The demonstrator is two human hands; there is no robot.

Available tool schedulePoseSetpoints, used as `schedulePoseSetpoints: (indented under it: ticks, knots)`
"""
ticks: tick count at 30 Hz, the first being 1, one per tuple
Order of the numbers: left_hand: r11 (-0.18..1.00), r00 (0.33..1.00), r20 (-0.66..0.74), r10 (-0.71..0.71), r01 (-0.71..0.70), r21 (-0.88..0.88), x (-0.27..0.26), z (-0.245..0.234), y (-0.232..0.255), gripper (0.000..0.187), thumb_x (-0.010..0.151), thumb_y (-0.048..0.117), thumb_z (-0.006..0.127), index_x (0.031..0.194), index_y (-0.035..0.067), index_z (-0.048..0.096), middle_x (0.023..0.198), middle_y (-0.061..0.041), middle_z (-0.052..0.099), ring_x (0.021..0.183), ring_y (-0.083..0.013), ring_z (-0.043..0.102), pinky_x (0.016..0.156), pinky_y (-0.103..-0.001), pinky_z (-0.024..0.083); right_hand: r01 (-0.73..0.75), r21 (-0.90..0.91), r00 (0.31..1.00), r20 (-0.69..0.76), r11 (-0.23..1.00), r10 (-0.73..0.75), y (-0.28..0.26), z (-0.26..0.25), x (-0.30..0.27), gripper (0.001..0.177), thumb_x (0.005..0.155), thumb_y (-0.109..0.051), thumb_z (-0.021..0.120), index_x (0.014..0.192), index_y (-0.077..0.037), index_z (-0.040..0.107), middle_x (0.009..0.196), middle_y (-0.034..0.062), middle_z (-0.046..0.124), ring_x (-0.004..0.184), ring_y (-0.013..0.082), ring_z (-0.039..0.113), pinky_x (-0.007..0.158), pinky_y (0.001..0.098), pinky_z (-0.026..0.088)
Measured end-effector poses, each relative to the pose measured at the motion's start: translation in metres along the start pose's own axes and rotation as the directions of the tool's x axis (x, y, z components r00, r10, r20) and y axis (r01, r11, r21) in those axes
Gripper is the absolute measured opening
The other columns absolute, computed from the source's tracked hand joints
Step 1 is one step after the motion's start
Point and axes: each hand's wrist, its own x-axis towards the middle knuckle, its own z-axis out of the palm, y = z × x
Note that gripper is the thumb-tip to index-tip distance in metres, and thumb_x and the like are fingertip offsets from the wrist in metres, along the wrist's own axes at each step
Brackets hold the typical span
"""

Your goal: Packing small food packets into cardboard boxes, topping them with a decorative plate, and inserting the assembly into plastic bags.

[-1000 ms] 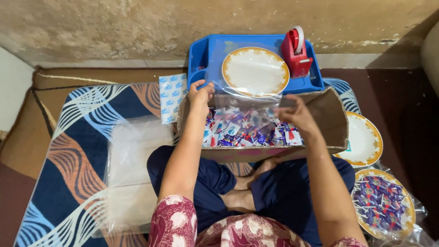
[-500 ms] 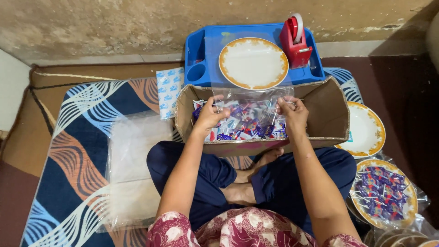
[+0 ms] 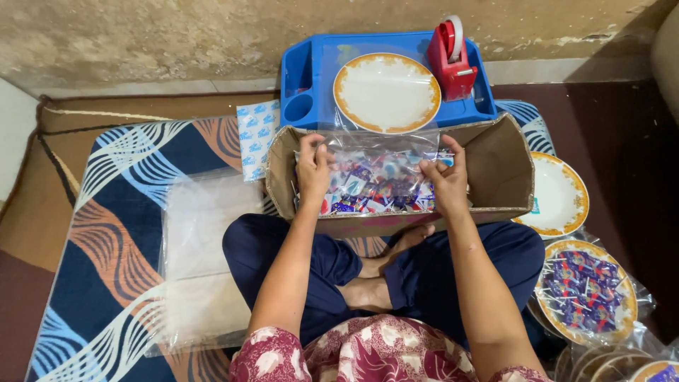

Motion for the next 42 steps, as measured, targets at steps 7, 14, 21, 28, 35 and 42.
schedulePoseSetpoints:
  ticks: [7,14,21,28,35,42]
  knots:
    - [0.997,0.976,0.206,0.071,-0.068,-0.026,-0.031,-0.008,0.041,0.044,0.097,0.035,0.064,0.134,0.013,0.067,0.124,-0.015,0.066,0.123,-0.0286,0.06,0.11,-0.043,0.044,0.007,-0.083,0.996,-0.092,0.997,-0.015,0.014,-0.01,0.002,0.046,0.103,-0.004,0.068,0.136,-0.011,0.038,0.074,0.0119,0.069,0.064,0.0167,0.071,0.056,0.0271,0.064]
    - [0.956,0.915,0.381,0.131,-0.219,0.198,-0.039,-0.007,0.039,0.13,0.062,0.035,0.099,0.162,0.003,0.023,0.15,-0.03,0.039,0.126,-0.0492,0.058,0.096,-0.054,0.057,-0.011,-0.127,0.986,-0.164,0.992,-0.011,0.018,-0.014,0.006,0.034,0.103,-0.012,0.071,0.118,-0.013,0.04,0.071,0.0096,0.07,0.054,0.0129,0.067,0.047,0.0215,0.056]
    - [0.86,0.956,0.167,0.242,-0.291,0.419,-0.032,-0.006,0.0,0.076,0.094,0.017,0.064,0.162,0.011,0.029,0.14,-0.018,0.051,0.118,-0.0427,0.062,0.087,-0.057,0.057,0.065,-0.101,0.992,0.114,0.993,-0.053,-0.016,0.007,-0.011,0.109,0.085,-0.005,0.086,0.164,-0.02,0.013,0.111,0.0144,0.067,0.083,0.0154,0.07,0.075,0.0292,0.065]
    - [0.91,0.991,0.086,0.099,-0.125,0.395,-0.037,-0.01,0.027,0.062,0.102,0.037,0.049,0.158,0.012,0.036,0.136,-0.018,0.054,0.109,-0.0397,0.068,0.088,-0.056,0.057,0.269,-0.463,0.936,0.334,0.844,-0.114,-0.038,0.03,-0.024,0.139,0.055,-0.013,0.103,0.165,-0.013,0.019,0.147,0.0312,0.043,0.116,0.0501,0.063,0.104,0.0583,0.05]
    - [0.921,0.993,0.057,0.108,-0.121,0.369,-0.035,-0.012,0.022,0.061,0.106,0.048,0.042,0.155,0.011,0.042,0.132,-0.017,0.056,0.122,-0.0436,0.059,0.1,-0.058,0.048,0.403,-0.474,0.913,0.268,0.783,-0.307,-0.022,0.02,-0.022,0.089,0.079,0.004,0.074,0.159,-0.01,0.039,0.147,0.0262,0.04,0.106,0.0429,0.07,0.091,0.0498,0.057]
    - [0.895,0.911,-0.219,0.351,-0.257,0.364,-0.038,-0.006,0.018,0.023,0.097,0.02,0.065,0.119,0.024,0.071,0.115,0.004,0.056,0.111,-0.0201,0.065,0.097,-0.035,0.053,0.41,-0.548,0.877,0.018,0.729,-0.48,-0.026,0.022,-0.023,0.017,0.108,-0.009,0.06,0.117,-0.003,0.073,0.122,0.0164,0.058,0.091,0.0292,0.075,0.08,0.0386,0.063]
